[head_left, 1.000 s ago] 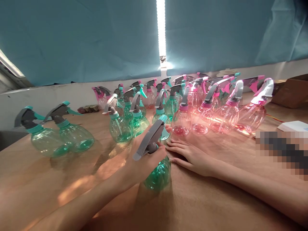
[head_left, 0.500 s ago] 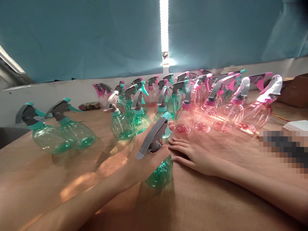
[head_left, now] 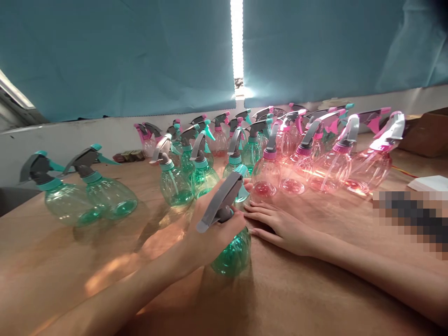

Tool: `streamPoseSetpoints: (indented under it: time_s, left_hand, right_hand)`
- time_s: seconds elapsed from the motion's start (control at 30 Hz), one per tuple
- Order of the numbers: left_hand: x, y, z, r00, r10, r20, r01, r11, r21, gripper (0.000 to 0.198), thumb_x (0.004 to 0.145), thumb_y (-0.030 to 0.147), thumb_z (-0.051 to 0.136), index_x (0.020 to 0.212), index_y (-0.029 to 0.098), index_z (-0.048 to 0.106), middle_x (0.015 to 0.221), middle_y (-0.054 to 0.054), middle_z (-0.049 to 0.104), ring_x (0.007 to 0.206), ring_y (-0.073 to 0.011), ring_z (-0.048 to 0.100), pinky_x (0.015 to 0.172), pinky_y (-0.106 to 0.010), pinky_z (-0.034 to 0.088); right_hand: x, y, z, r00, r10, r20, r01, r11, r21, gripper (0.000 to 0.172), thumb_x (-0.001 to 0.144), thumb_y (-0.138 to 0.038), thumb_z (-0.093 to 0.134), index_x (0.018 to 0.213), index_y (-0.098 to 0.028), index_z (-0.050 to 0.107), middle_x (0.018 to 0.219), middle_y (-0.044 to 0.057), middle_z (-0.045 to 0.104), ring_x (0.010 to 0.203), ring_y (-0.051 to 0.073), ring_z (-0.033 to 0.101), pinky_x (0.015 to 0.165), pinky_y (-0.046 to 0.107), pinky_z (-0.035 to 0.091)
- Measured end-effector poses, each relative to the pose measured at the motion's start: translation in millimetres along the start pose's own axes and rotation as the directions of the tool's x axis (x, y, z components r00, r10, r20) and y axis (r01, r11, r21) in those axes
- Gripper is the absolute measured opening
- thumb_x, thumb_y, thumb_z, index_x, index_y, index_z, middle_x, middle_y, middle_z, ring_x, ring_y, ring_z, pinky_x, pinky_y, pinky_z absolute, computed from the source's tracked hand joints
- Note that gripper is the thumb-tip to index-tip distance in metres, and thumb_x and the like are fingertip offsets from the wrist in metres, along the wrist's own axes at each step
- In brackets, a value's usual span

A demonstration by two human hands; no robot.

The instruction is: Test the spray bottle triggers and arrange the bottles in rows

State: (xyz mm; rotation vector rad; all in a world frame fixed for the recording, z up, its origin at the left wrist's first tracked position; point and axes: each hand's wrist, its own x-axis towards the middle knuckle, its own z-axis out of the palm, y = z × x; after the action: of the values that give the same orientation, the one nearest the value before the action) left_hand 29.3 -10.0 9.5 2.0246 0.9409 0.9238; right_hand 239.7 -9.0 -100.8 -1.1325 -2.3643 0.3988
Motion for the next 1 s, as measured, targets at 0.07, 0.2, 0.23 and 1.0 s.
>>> streamPoseSetpoints:
  time_s: [0.07, 0.2, 0.23, 1.0]
  left_hand:
    - [-0.5, 0.7, -0.2, 1.000, -0.001, 0.001, 0.001, 1.000, 0.009, 0.038, 0.074, 0.018, 0.052, 0.111, 0.024, 0.059, 0.056, 0.007, 0.042, 0.050, -0.0124, 0.043, 0.050, -0.025, 0.038]
    - [-0.9, 1.1, -0.4, 1.000, -0.016, -0.005, 0.016, 1.000, 0.026, 0.032, 0.075, 0.019, 0.052, 0.105, 0.024, 0.060, 0.058, 0.006, 0.046, 0.052, -0.0135, 0.046, 0.052, -0.027, 0.038]
    - [-0.8, 1.1, -0.4, 1.000, -0.022, -0.013, 0.022, 0.999, 0.031, 0.029, 0.074, 0.020, 0.052, 0.102, 0.024, 0.060, 0.059, 0.006, 0.047, 0.053, -0.0138, 0.047, 0.053, -0.027, 0.039]
    - [0.3, -5.3, 1.3, 0.998, 0.069, -0.009, -0.070, 0.996, -0.056, 0.039, 0.074, 0.015, 0.050, 0.111, 0.023, 0.059, 0.060, 0.007, 0.042, 0.049, -0.0105, 0.039, 0.048, -0.025, 0.035]
  right_hand:
    - [0.0, -0.4, -0.1, 1.000, 0.004, -0.006, -0.004, 1.000, -0.004, 0.048, 0.098, -0.043, 0.048, 0.142, -0.023, 0.050, 0.147, 0.008, 0.050, 0.140, 0.029, 0.040, 0.114, 0.051, 0.036]
    - [0.2, -0.6, 0.1, 1.000, 0.007, 0.007, -0.006, 0.999, -0.035, 0.048, 0.099, -0.043, 0.048, 0.141, -0.022, 0.051, 0.147, 0.009, 0.050, 0.140, 0.029, 0.040, 0.114, 0.051, 0.037]
    - [0.3, -0.5, 0.2, 1.000, 0.004, 0.007, -0.004, 0.999, -0.037, 0.048, 0.099, -0.043, 0.048, 0.141, -0.021, 0.051, 0.147, 0.009, 0.050, 0.140, 0.029, 0.040, 0.114, 0.051, 0.037]
    - [0.5, -2.0, -0.9, 1.000, 0.012, -0.002, -0.012, 1.000, -0.021, 0.048, 0.099, -0.042, 0.048, 0.139, -0.019, 0.053, 0.146, 0.011, 0.051, 0.138, 0.029, 0.042, 0.113, 0.050, 0.037]
